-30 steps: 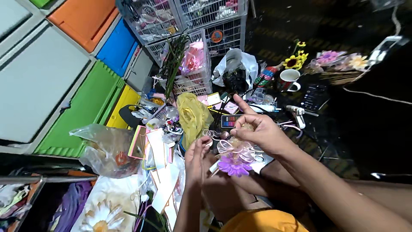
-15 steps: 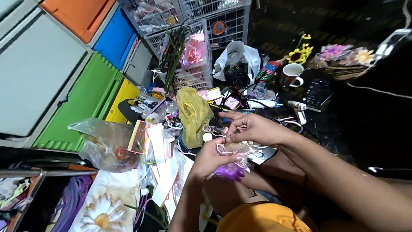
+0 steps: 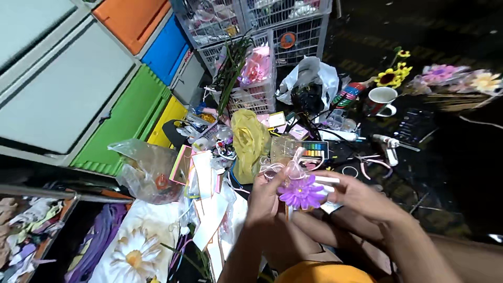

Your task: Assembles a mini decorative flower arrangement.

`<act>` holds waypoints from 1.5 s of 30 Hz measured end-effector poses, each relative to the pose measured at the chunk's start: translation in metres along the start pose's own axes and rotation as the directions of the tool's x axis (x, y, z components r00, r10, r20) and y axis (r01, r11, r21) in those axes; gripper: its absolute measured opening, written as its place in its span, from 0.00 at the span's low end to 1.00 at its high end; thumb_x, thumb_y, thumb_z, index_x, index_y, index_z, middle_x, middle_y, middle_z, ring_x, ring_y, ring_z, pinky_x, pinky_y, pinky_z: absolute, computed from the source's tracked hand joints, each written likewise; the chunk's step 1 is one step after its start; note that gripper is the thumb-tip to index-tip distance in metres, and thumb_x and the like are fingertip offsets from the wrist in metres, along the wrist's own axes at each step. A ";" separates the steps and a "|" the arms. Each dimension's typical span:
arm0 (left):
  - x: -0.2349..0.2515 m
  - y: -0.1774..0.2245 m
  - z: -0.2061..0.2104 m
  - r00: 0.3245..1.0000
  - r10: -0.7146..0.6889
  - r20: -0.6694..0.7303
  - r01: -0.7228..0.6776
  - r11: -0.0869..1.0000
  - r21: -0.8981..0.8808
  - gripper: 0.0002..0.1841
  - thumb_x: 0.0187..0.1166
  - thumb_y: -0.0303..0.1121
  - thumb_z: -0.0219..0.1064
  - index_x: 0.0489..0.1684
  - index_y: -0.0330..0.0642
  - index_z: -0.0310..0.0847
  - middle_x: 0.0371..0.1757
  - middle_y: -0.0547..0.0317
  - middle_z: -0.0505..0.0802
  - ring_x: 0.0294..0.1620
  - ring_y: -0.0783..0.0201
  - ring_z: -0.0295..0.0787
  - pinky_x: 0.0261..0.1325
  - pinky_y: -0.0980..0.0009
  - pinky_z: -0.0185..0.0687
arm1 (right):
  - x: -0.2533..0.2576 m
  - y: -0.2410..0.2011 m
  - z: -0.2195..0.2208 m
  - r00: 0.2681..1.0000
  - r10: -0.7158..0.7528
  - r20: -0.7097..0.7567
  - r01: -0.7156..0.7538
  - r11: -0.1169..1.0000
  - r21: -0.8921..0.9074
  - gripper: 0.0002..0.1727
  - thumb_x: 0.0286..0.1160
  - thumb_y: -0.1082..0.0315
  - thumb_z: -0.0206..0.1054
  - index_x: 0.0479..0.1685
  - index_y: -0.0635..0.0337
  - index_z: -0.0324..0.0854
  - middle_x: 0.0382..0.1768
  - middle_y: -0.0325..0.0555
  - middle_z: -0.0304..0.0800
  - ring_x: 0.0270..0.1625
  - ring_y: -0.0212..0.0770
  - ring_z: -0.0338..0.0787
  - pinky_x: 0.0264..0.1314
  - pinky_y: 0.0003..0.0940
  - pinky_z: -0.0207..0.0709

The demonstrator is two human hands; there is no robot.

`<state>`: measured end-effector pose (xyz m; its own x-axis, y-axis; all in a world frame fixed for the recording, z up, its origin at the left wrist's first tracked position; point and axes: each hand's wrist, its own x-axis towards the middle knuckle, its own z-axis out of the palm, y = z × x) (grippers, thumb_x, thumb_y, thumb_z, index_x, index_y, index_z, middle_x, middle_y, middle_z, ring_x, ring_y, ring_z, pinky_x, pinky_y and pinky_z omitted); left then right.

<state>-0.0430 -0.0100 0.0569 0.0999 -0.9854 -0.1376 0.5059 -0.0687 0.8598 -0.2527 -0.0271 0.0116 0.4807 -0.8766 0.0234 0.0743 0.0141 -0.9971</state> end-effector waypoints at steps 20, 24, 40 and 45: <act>0.024 0.036 -0.024 0.979 0.114 -0.168 -0.087 0.984 0.156 0.32 0.92 0.58 0.30 0.75 0.45 0.66 0.58 0.58 0.90 0.52 0.62 0.91 0.54 0.61 0.87 | 0.002 -0.014 -0.007 0.992 0.117 -0.051 -0.106 0.979 0.172 0.19 0.62 0.76 0.72 0.56 0.57 0.85 0.42 0.33 0.96 0.40 0.27 0.94 0.46 0.24 0.90; 0.028 0.060 -0.037 0.990 0.079 0.115 -0.126 0.856 0.501 0.39 0.75 0.40 0.71 0.88 0.47 0.57 0.71 0.59 0.85 0.55 0.67 0.89 0.57 0.66 0.87 | 0.009 -0.020 -0.021 0.988 0.151 0.031 -0.154 0.969 0.192 0.18 0.62 0.76 0.71 0.55 0.55 0.87 0.41 0.33 0.97 0.41 0.27 0.95 0.47 0.23 0.90; 0.049 0.069 -0.081 0.981 0.188 -0.055 -0.082 0.648 0.757 0.20 0.91 0.43 0.55 0.69 0.36 0.74 0.53 0.53 0.91 0.48 0.64 0.90 0.51 0.64 0.86 | 0.048 -0.043 -0.062 0.892 0.327 0.312 -0.266 0.938 -0.223 0.14 0.66 0.81 0.69 0.50 0.60 0.88 0.36 0.37 0.96 0.36 0.26 0.92 0.43 0.21 0.86; 0.051 0.091 -0.057 0.791 -0.412 0.452 -0.241 0.470 0.849 0.21 0.72 0.33 0.74 0.61 0.33 0.83 0.52 0.54 0.93 0.47 0.69 0.89 0.51 0.70 0.85 | 0.087 -0.070 -0.065 0.732 0.456 0.506 -0.211 0.859 -0.467 0.13 0.69 0.84 0.70 0.51 0.66 0.88 0.38 0.49 0.95 0.39 0.39 0.94 0.47 0.34 0.87</act>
<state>0.0566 -0.0573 0.0999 -0.5166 -0.8218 -0.2406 -0.5139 0.0728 0.8547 -0.2732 -0.1360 0.0791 0.8281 -0.3919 -0.4008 -0.4460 -0.0275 -0.8946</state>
